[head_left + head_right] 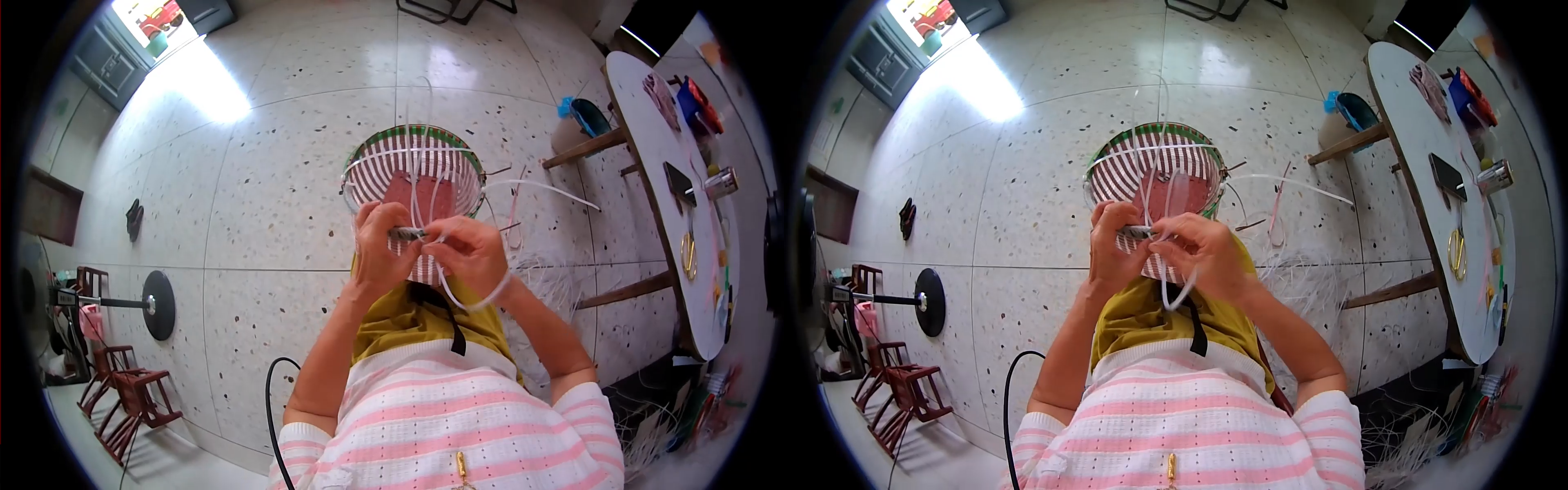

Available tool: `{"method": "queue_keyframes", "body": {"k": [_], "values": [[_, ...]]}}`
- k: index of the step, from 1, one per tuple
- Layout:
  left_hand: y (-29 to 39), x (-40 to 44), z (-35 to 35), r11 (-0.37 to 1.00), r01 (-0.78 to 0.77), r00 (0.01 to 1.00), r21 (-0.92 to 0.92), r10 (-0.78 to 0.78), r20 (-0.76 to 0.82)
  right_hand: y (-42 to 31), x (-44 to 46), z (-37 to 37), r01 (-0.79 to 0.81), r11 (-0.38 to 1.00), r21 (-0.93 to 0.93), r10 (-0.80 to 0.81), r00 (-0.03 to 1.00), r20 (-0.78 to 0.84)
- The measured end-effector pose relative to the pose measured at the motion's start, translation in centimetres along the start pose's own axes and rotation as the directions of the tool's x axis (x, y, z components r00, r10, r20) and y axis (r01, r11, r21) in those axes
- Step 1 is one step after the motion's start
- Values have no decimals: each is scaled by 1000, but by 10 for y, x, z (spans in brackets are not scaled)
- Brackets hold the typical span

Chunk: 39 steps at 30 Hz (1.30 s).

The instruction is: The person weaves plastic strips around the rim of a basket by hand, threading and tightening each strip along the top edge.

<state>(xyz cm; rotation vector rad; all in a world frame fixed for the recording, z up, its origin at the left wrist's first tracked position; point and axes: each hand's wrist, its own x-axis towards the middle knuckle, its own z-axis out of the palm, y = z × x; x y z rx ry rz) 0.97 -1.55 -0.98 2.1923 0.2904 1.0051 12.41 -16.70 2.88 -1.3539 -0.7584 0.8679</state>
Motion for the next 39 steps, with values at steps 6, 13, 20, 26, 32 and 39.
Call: {"method": "queue_keyframes", "body": {"k": [6, 13, 20, 26, 32, 39], "values": [[-5, -2, 1, 1000, -10, 1000, -6, 10, -25, 8, -3, 2, 338, 893, -296, -324, 941, 97], [-3, 1, 0, 1000, -19, 1000, -18, 18, -19, -26, -6, -15, 142, 975, 173, -178, 961, 211], [-4, 0, 2, 998, -66, 998, -16, 66, -18, 11, 11, 2, 620, 586, -522, -601, 765, 233], [-3, 3, -1, 999, -36, 999, -26, 36, 2, -58, -43, -17, 376, 902, 213, -416, 889, 193], [-3, 3, 3, 998, -65, 997, -18, 64, -30, -11, 2, 5, 492, 814, -309, -483, 869, 112], [-3, -1, 2, 1000, -21, 999, -1, 21, -31, -31, -23, 0, 590, 767, -254, -560, 808, 185]]}}
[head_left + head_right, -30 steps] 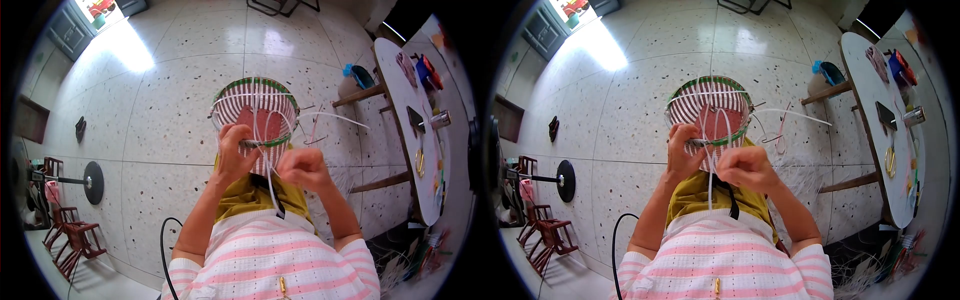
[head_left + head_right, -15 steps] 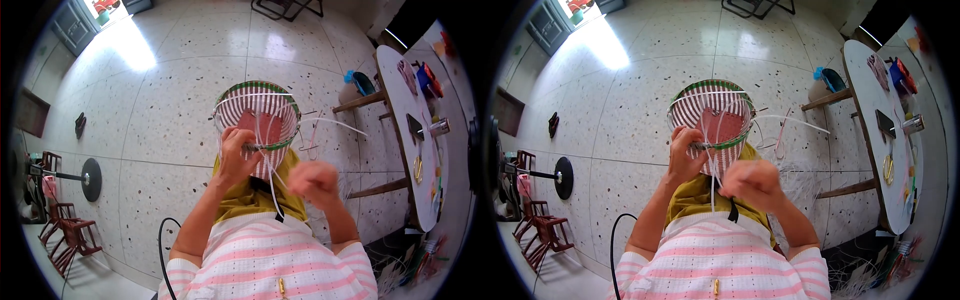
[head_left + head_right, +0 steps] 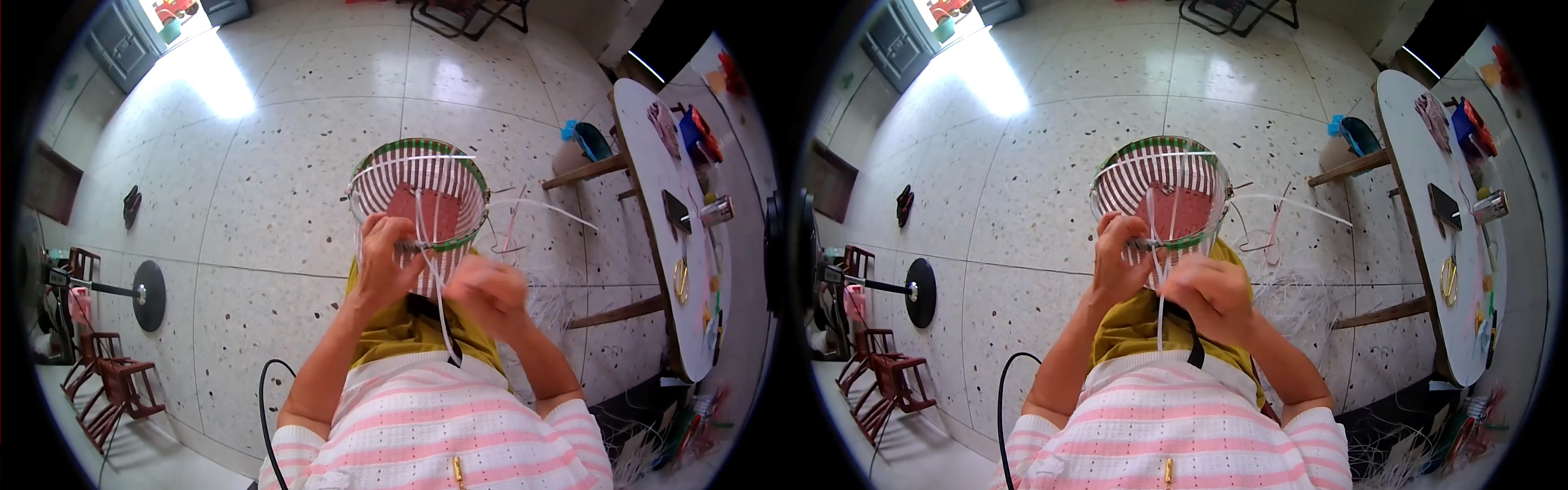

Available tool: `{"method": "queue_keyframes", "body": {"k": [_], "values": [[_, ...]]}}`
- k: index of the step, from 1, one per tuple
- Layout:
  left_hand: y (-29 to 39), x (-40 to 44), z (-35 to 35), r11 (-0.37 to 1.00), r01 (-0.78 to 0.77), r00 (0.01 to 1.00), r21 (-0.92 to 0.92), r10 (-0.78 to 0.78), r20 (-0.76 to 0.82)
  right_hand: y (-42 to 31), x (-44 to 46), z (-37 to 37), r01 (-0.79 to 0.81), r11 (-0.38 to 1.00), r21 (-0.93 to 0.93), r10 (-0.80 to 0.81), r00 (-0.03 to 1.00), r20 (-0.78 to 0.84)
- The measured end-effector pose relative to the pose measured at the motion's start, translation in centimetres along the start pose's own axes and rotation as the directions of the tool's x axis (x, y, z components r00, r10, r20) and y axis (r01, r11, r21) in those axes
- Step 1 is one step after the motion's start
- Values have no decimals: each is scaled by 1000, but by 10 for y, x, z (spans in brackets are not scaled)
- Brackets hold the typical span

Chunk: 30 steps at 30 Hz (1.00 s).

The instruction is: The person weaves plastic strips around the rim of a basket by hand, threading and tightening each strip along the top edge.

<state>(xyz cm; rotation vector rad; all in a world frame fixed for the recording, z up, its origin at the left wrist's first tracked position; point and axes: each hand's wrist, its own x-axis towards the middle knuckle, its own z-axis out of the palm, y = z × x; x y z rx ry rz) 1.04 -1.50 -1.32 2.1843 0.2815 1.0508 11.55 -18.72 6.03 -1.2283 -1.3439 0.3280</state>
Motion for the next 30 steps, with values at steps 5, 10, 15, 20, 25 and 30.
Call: {"method": "queue_keyframes", "body": {"k": [5, 10, 15, 20, 25, 30], "values": [[-2, 2, 1, 999, 31, 1000, -39, -31, -3, -70, 4, -29, 306, 868, 391, -297, 951, -85], [-2, 2, 0, 1000, -5, 1000, -9, 5, 18, -108, -4, -31, 242, 471, 848, -105, 970, -218], [5, 1, 1, 999, -51, 998, -1, 51, 31, -126, -6, -35, 89, 223, 971, -27, 996, -85], [7, 0, -2, 998, -64, 996, 2, 64, 67, -128, 2, -39, 260, 140, 955, 49, 962, -269], [5, 0, -5, 998, -63, 993, 12, 61, 100, -99, 25, -74, 386, 92, 918, 107, 913, -395], [0, 9, -18, 994, -85, 977, -67, 96, 188, -37, 47, -111, 204, 620, 758, 317, 818, -480]]}}
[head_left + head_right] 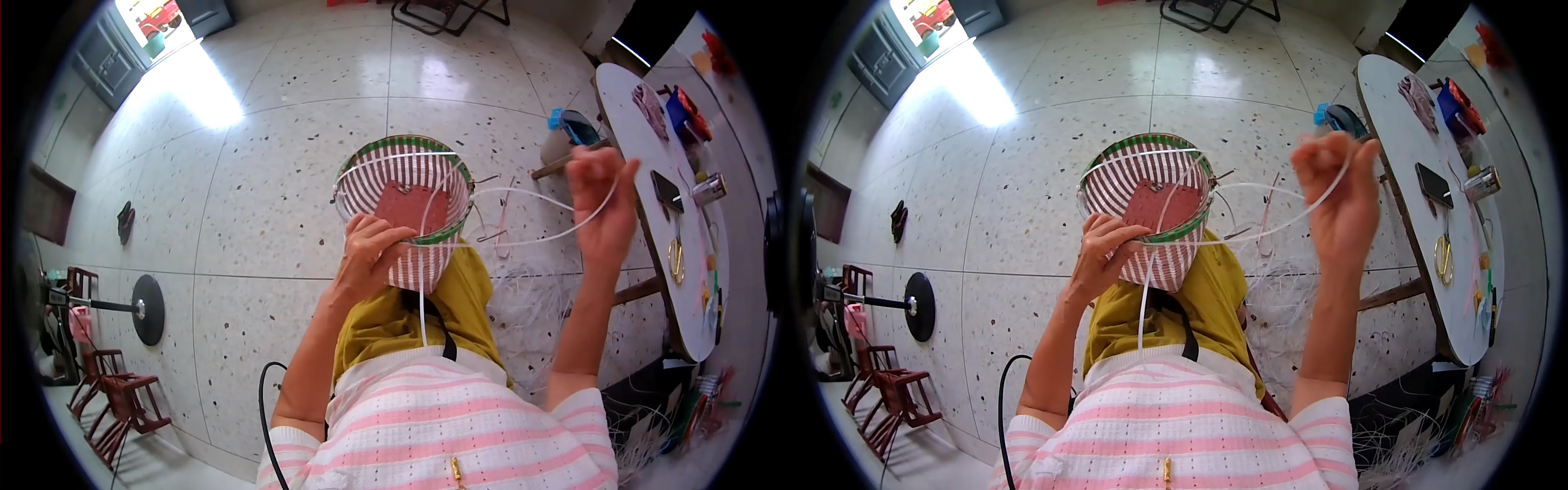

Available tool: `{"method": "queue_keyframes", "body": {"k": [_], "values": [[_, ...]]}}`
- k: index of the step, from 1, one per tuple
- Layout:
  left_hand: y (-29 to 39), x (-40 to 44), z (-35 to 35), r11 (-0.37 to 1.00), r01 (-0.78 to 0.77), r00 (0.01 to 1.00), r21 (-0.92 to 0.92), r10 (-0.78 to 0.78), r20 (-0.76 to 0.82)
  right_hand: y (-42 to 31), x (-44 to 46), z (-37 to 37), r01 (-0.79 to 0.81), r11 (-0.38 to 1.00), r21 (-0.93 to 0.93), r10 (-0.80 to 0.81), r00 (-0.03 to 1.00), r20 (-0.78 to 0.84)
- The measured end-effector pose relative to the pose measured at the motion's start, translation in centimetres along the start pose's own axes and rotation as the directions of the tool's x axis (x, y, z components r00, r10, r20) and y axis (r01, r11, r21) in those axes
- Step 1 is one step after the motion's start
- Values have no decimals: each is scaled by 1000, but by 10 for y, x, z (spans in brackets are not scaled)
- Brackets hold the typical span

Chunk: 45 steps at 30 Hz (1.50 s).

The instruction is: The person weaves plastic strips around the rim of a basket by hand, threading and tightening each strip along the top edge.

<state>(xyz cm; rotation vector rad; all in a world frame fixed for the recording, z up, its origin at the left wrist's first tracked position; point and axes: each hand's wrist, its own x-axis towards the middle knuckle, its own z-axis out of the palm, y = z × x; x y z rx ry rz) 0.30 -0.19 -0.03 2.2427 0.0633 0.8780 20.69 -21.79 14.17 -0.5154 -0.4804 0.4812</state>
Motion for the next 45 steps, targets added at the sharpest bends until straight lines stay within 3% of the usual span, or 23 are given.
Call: {"method": "queue_keyframes", "body": {"k": [1, 2, 5, 7, 11, 13, 20, 22, 24, 26, 27, 28, 29, 31, 32, 33, 34, 36, 37, 39, 43, 45], "values": [[0, 0, 1, 1000, 2, 1000, 2, -2, -2, 9, 0, -11, 21, 918, -395, -74, 990, -121], [-1, 0, 2, 1000, 20, 1000, 12, -20, -3, 21, -8, -29, 12, 804, -595, -29, 999, -19], [1, 2, 4, 998, 58, 998, 27, -58, -2, 59, -55, -61, 73, 311, -948, 286, 944, 167], [2, 5, 5, 997, 74, 997, 33, -74, -2, 87, -78, -50, 351, 237, -906, 252, 878, 407], [6, 5, 6, 989, 147, 989, 33, -148, 10, 104, -86, -22, 189, 325, -926, 299, 909, 291], [6, 6, 7, 985, 166, 986, 41, -167, 18, 115, -80, -25, 447, 332, -830, 177, 835, 521], [8, 7, 7, 988, 149, 989, 47, -148, -28, 113, -79, -20, 568, 344, -748, 194, 736, 649], [9, 8, 7, 985, 164, 986, 49, -163, -25, 98, -78, -14, 286, 539, -792, 222, 859, 461], [10, 8, 7, 985, 170, 985, 29, -169, -30, 62, -69, 12, 89, 773, -628, 176, 921, 346], [12, 7, 8, 988, 154, 987, 26, -153, -50, 25, -48, 23, 44, 928, -369, 102, 924, 368], [13, 7, 8, 990, 138, 988, 22, -136, -68, 4, -40, 39, -111, 978, -179, 167, 925, 342], [13, 6, 8, 991, 136, 989, 22, -134, -69, -14, -29, 50, -224, 972, -68, 229, 851, 472], [13, 4, 7, 987, 157, 987, 24, -155, -47, -19, -23, 53, -222, 972, -70, 228, 851, 474], [14, 2, 7, 984, 174, 985, 27, -173, -25, -24, -17, 56, -108, 828, -550, 398, 804, 442], [15, 1, 8, 981, 192, 980, -5, -192, -45, -16, -19, 58, -395, 707, -587, 606, 767, 213], [16, 1, 8, 977, 209, 975, -38, -211, -63, -6, -13, 53, -509, 516, -689, 768, 630, 110], [19, 1, 8, 978, 205, 976, -39, -208, -64, 8, -12, 52, -627, 398, -670, 862, 504, 41], [24, 0, 7, 955, 293, 952, -56, -297, -81, 34, -19, 31, -760, 303, -575, 940, 338, 49], [18, -2, 11, 954, 294, 951, -56, -298, -82, 41, -21, 25, -760, 302, -576, 940, 337, 49], [-1, -8, 22, 984, 157, 978, 82, -144, -152, 50, -25, 15, -835, 199, -513, 972, 236, -7], [-2, -8, 28, 960, 251, 960, 122, -230, -160, 43, -21, 18, -864, 155, -480, 987, 153, 42], [25, 3, 22, 927, 353, 888, -128, -375, -267, 39, -22, 21, -866, 150, -476, 989, 137, 61]]}}
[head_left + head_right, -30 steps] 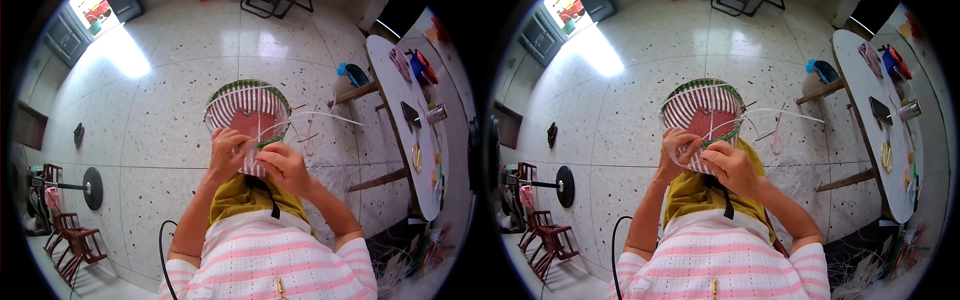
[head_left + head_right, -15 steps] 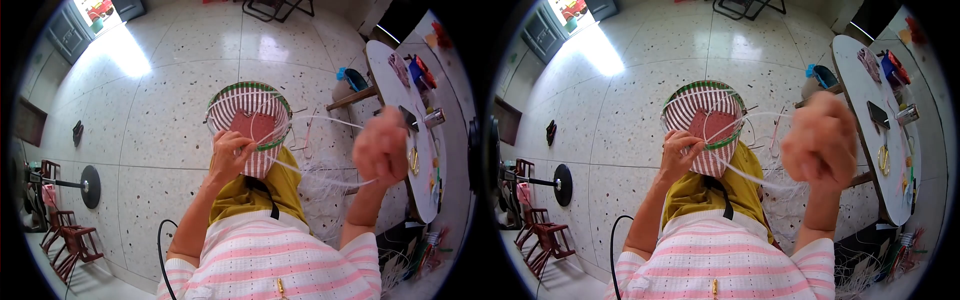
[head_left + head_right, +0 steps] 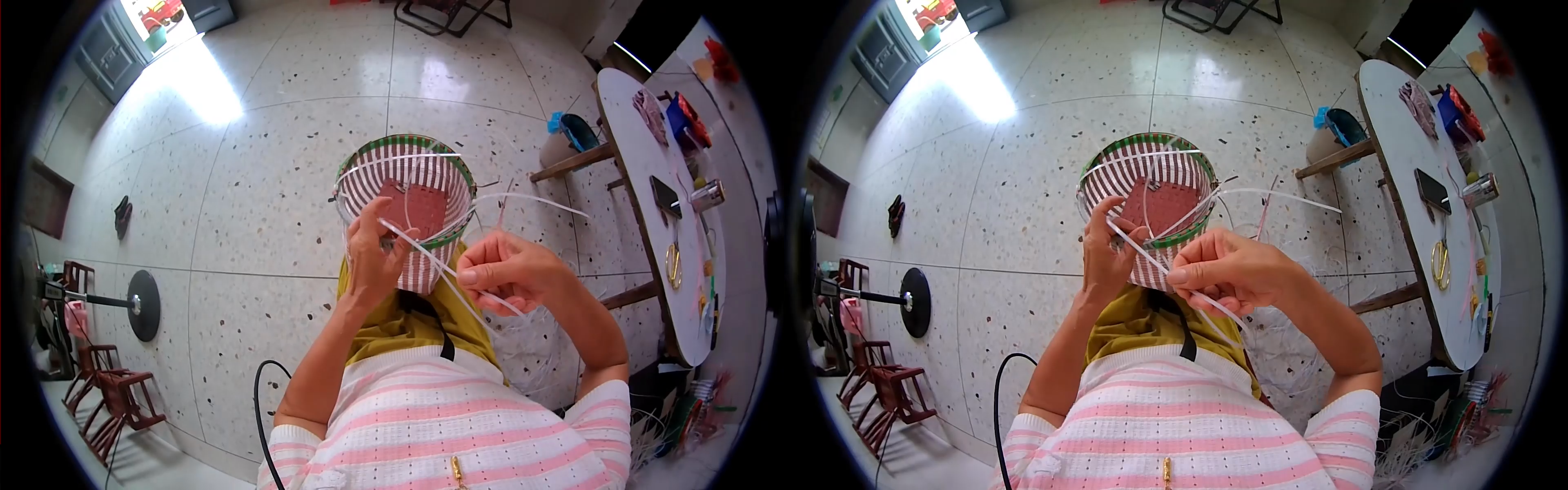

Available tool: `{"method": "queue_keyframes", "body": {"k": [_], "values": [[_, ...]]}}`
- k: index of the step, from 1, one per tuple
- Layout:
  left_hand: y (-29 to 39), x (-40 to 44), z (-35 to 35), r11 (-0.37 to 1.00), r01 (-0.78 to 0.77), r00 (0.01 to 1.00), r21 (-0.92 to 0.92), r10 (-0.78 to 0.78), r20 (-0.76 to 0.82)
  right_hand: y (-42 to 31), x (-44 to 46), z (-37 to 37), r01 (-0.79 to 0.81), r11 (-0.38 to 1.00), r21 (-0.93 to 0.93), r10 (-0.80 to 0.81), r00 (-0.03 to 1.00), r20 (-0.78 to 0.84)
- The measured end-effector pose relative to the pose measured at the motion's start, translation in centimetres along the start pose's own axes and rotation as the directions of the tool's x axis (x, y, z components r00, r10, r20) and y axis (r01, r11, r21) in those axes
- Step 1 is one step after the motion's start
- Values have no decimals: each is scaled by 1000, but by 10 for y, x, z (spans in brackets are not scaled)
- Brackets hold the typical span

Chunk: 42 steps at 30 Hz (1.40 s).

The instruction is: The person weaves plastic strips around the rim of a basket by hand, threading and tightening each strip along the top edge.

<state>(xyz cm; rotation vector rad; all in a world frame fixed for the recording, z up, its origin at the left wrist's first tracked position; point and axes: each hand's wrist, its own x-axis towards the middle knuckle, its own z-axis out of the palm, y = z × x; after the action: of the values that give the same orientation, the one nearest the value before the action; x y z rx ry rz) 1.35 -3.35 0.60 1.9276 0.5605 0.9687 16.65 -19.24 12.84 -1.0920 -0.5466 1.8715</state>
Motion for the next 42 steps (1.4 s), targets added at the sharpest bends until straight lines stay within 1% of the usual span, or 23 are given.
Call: {"method": "queue_keyframes", "body": {"k": [1, 3, 5, 8, 9, 10, 11, 12, 14, 16, 19, 23, 26, 28, 29, 31, 32, 34, 35, 36, 38, 40, 42], "values": [[-5, 1, 2, 1000, 2, 1000, -1, -2, -1, 0, -1, 1, -3, 1000, 3, 3, 1000, 25], [-16, 3, 4, 969, -193, 981, 153, 196, -2, -2, -4, 2, -5, 1000, 0, 5, 999, 34], [-18, 1, 4, 973, -173, 985, 152, 173, 14, -6, -5, 5, -5, 1000, -2, 6, 999, 44], [-15, 2, 1, 974, -178, 983, 142, 171, 59, -11, 4, 12, 112, 987, -116, -117, 992, -43], [-14, 3, 0, 970, -201, 978, 136, 191, 84, -9, 15, 13, 245, 896, -369, -329, 926, -185], [-14, 3, 0, 970, -204, 977, 136, 194, 84, -7, 26, 13, 305, 730, -612, -548, 796, -256], [-13, 3, 0, 970, -199, 977, 140, 184, 108, -7, 37, 6, 254, 258, -932, -742, 670, -22], [-13, 3, -1, 970, -194, 976, 146, 175, 131, -5, 50, 1, 257, 256, -932, -745, 667, -21], [-14, 1, -3, 962, -214, 970, 168, 188, 156, -1, 72, -7, 380, -67, -922, -777, 560, 287], [-13, -1, -6, 954, -233, 963, 189, 199, 182, -3, 82, -14, 394, -69, -916, -745, 590, 310], [-9, -4, -9, 954, -231, 959, 193, 189, 213, -5, 89, -23, 401, 57, -914, -662, 701, 266], [-4, -8, -10, 937, -296, 943, 186, 255, 215, 4, 82, -19, 429, 100, -898, -654, 708, 265], [8, -6, -14, 942, -277, 943, 187, 230, 239, 10, 84, -24, 512, 89, -854, -685, 654, 320], [7, -7, -15, 946, -267, 939, 186, 212, 270, 13, 86, -29, 565, -19, -825, -710, 573, 409], [4, -9, -17, 940, -260, 933, 220, 186, 307, 15, 85, -30, 566, -16, -824, -713, 572, 406], [3, -12, -18, 932, -255, 924, 257, 157, 348, 20, 84, -30, 517, 287, -807, -751, 644, 146], [6, -15, -19, 931, -280, 923, 236, 193, 333, 22, 84, -34, 518, 290, -805, -753, 643, 142], [11, -20, -22, 928, -304, 919, 214, 227, 323, 25, 84, -46, 313, 718, -622, -534, 821, -203], [15, -22, -26, 924, -335, 902, 184, 259, 345, 24, 81, -46, 261, 817, -514, -430, 870, -242], [16, -26, -29, 919, -364, 885, 153, 290, 365, 23, 78, -44, 260, 821, -507, -428, 869, -247], [14, -38, -30, 919, -357, 889, 167, 280, 361, 23, 73, -40, 193, 883, -427, -283, 946, -159], [14, -46, -31, 919, -352, 892, 178, 273, 359, 27, 75, -38, 182, 875, -448, -277, 948, -155], [15, -51, -32, 914, -355, 899, 196, 277, 339, 31, 78, -38, 206, 813, -545, -275, 960, -48]]}}
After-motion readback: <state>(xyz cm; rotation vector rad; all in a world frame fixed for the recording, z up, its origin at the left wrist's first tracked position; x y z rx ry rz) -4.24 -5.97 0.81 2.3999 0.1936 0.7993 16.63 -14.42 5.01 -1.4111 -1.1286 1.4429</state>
